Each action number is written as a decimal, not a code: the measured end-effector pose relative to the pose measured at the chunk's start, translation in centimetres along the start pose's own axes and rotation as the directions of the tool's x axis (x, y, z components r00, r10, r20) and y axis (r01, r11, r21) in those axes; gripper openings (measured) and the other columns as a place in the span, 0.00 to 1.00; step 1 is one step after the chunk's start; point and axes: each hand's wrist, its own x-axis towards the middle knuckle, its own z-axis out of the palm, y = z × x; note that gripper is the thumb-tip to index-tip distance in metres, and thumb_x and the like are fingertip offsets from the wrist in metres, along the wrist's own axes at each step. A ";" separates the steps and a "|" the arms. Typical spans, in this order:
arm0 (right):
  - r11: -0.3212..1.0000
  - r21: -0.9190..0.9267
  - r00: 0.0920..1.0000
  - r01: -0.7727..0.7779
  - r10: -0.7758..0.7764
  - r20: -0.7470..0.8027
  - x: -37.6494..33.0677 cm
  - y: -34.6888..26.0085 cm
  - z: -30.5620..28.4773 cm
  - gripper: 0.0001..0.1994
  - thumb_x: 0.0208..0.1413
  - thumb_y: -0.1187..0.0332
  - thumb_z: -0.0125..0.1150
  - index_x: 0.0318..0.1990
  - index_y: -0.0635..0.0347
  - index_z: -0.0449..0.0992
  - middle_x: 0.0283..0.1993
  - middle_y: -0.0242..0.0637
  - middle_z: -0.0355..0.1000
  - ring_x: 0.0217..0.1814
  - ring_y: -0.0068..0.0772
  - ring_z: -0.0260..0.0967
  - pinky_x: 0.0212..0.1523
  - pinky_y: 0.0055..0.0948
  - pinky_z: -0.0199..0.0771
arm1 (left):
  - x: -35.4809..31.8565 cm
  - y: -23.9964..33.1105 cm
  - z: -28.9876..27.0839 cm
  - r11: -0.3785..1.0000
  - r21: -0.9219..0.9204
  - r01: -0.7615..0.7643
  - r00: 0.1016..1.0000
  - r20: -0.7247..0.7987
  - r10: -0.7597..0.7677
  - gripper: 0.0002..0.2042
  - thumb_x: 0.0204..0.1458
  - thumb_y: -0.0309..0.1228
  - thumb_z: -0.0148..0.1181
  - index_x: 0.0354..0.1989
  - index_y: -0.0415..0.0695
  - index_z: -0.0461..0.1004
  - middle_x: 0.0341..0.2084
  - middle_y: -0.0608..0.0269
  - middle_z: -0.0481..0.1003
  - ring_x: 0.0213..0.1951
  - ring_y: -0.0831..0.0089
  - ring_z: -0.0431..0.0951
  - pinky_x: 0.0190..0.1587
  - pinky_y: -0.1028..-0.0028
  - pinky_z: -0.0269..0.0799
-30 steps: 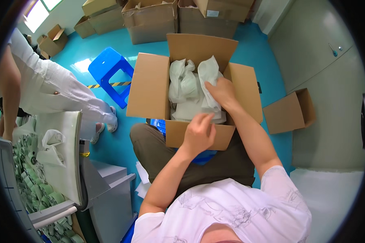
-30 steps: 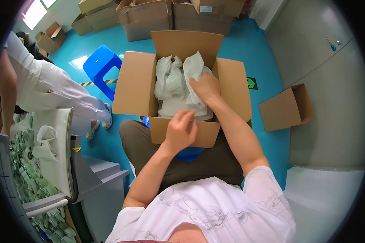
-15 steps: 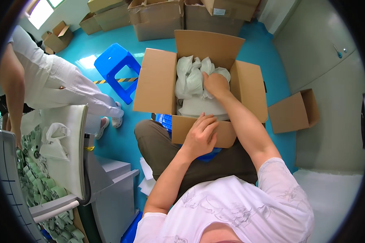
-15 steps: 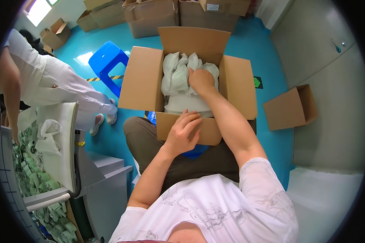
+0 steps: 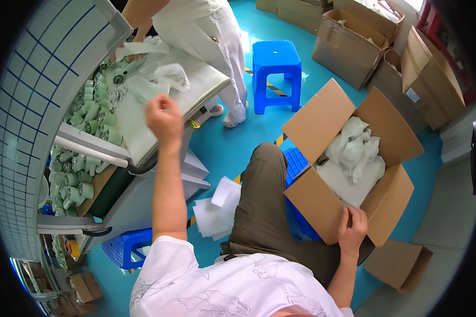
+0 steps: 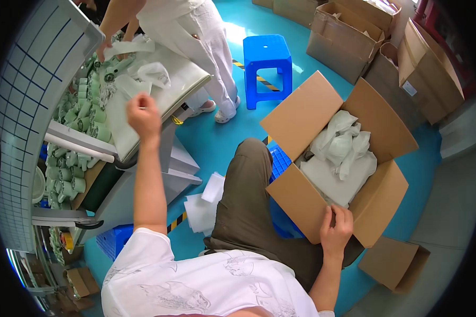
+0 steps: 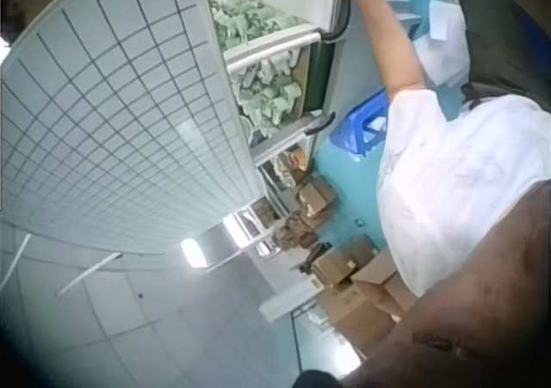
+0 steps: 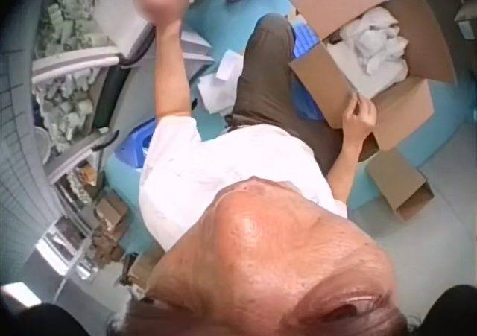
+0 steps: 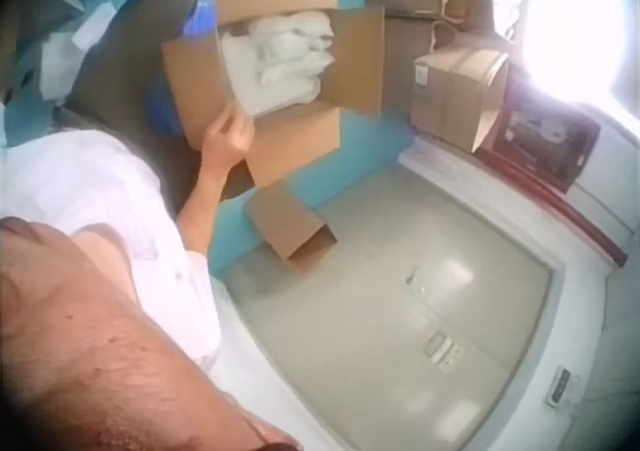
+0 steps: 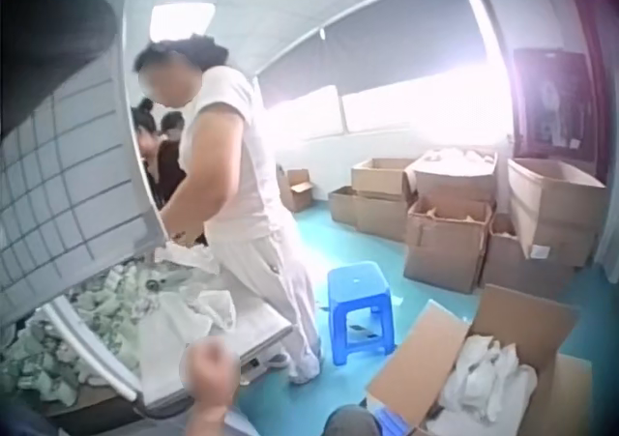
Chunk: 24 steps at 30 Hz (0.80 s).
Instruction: The person is seen packing wrapped items into a cardboard box.
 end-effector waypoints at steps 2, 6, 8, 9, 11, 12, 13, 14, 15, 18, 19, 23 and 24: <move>1.000 0.017 1.000 -0.016 0.016 0.009 -0.3 0.4 0.1 0.04 0.60 0.75 0.64 0.39 0.68 0.79 0.36 0.48 0.77 0.36 0.50 0.75 0.38 0.41 0.76 | 2.8 -7.4 1.6 0.932 0.345 0.111 0.994 -0.059 -0.096 0.17 0.60 0.44 0.59 0.41 0.41 0.80 0.35 0.49 0.79 0.39 0.50 0.79 0.45 0.53 0.73; 0.994 0.003 0.993 -0.109 0.108 0.038 -0.5 2.0 0.7 0.04 0.57 0.75 0.66 0.37 0.65 0.81 0.37 0.48 0.78 0.38 0.52 0.76 0.39 0.42 0.76 | 6.4 -13.2 6.0 0.916 0.349 0.196 0.798 0.486 -0.356 0.45 0.54 0.71 0.50 0.36 0.27 0.81 0.38 0.26 0.79 0.42 0.34 0.79 0.51 0.46 0.72; 0.995 0.036 0.995 -0.090 0.088 0.051 0.7 1.7 1.7 0.05 0.54 0.74 0.68 0.36 0.65 0.81 0.36 0.47 0.79 0.38 0.50 0.77 0.38 0.41 0.78 | 7.3 -18.8 5.3 0.945 0.260 0.200 0.791 0.525 -0.313 0.36 0.51 0.60 0.60 0.36 0.28 0.82 0.35 0.27 0.80 0.40 0.40 0.81 0.48 0.48 0.73; 0.992 0.113 0.998 -0.056 0.052 0.038 1.2 1.2 2.3 0.05 0.53 0.74 0.69 0.36 0.64 0.81 0.36 0.46 0.79 0.38 0.49 0.77 0.38 0.40 0.78 | 10.2 -24.3 2.8 0.885 0.273 0.376 0.708 0.531 -0.465 0.30 0.47 0.50 0.65 0.34 0.25 0.81 0.30 0.33 0.81 0.32 0.48 0.82 0.37 0.50 0.75; 0.994 0.077 0.997 -0.071 0.071 0.007 1.0 1.5 1.9 0.06 0.52 0.74 0.70 0.36 0.64 0.81 0.36 0.45 0.79 0.38 0.48 0.78 0.38 0.40 0.79 | 10.2 -21.8 4.4 0.757 0.327 0.566 0.521 0.569 -0.636 0.22 0.47 0.40 0.67 0.30 0.25 0.79 0.23 0.47 0.79 0.18 0.59 0.76 0.18 0.56 0.68; 0.993 0.040 0.994 -0.113 0.113 -0.004 0.6 1.7 1.6 0.06 0.52 0.74 0.70 0.36 0.64 0.81 0.36 0.45 0.79 0.38 0.48 0.78 0.38 0.40 0.79 | 9.5 -20.0 4.8 0.691 0.228 0.685 0.450 0.613 -0.649 0.20 0.49 0.38 0.66 0.35 0.27 0.80 0.29 0.47 0.81 0.24 0.59 0.79 0.21 0.56 0.70; 0.993 0.057 0.994 -0.105 0.106 -0.014 0.4 1.6 1.3 0.07 0.51 0.74 0.71 0.37 0.63 0.81 0.36 0.44 0.79 0.39 0.48 0.78 0.39 0.40 0.80 | 9.2 -19.4 4.6 0.636 0.153 0.757 0.440 0.600 -0.668 0.19 0.50 0.38 0.66 0.39 0.30 0.80 0.32 0.50 0.81 0.26 0.61 0.79 0.22 0.59 0.71; 0.993 0.079 0.996 -0.090 0.092 -0.023 0.3 1.7 1.1 0.07 0.50 0.73 0.72 0.37 0.63 0.81 0.36 0.44 0.79 0.39 0.48 0.78 0.39 0.40 0.80 | 9.1 -18.3 4.4 0.568 0.076 0.820 0.426 0.582 -0.693 0.19 0.50 0.39 0.66 0.43 0.34 0.80 0.34 0.53 0.81 0.27 0.63 0.79 0.24 0.61 0.72; 0.992 0.071 0.994 -0.105 0.108 -0.030 0.2 1.8 0.9 0.07 0.50 0.73 0.72 0.37 0.63 0.81 0.36 0.44 0.79 0.39 0.48 0.78 0.39 0.40 0.80 | 9.1 -17.5 3.8 0.486 0.065 0.872 0.363 0.580 -0.729 0.19 0.51 0.40 0.66 0.45 0.38 0.79 0.35 0.57 0.80 0.28 0.65 0.78 0.26 0.64 0.73; 0.991 0.074 0.994 -0.109 0.111 -0.022 -0.2 1.8 0.7 0.08 0.50 0.73 0.72 0.38 0.64 0.81 0.36 0.44 0.79 0.39 0.48 0.78 0.40 0.39 0.81 | 7.5 -15.4 -0.4 0.288 -0.139 0.948 0.316 0.547 -0.776 0.18 0.51 0.43 0.67 0.47 0.47 0.77 0.34 0.63 0.77 0.29 0.69 0.75 0.29 0.71 0.73; 0.991 0.074 0.994 -0.107 0.108 -0.009 -0.2 1.8 0.7 0.08 0.50 0.74 0.72 0.38 0.64 0.81 0.37 0.44 0.79 0.40 0.47 0.78 0.40 0.39 0.81 | 6.3 -14.3 -1.9 0.276 -0.223 0.935 0.354 0.536 -0.767 0.18 0.53 0.42 0.66 0.47 0.46 0.76 0.37 0.65 0.77 0.32 0.70 0.76 0.29 0.73 0.74; 0.995 0.089 0.998 -0.054 0.056 -0.024 0.8 0.4 0.4 0.08 0.50 0.74 0.72 0.38 0.64 0.81 0.38 0.43 0.79 0.40 0.46 0.78 0.41 0.39 0.81 | -0.5 -6.9 -7.1 0.341 -0.476 0.811 0.576 0.546 -0.608 0.16 0.56 0.40 0.65 0.47 0.44 0.76 0.38 0.63 0.78 0.34 0.70 0.79 0.28 0.74 0.74; 0.995 0.088 0.998 -0.053 0.055 -0.022 1.3 -0.3 0.2 0.08 0.50 0.74 0.72 0.38 0.64 0.81 0.38 0.43 0.79 0.40 0.46 0.78 0.41 0.39 0.81 | -2.9 -7.6 -7.7 0.803 -0.408 0.435 0.856 0.463 -0.229 0.15 0.57 0.39 0.63 0.46 0.42 0.76 0.36 0.58 0.77 0.32 0.68 0.79 0.28 0.71 0.75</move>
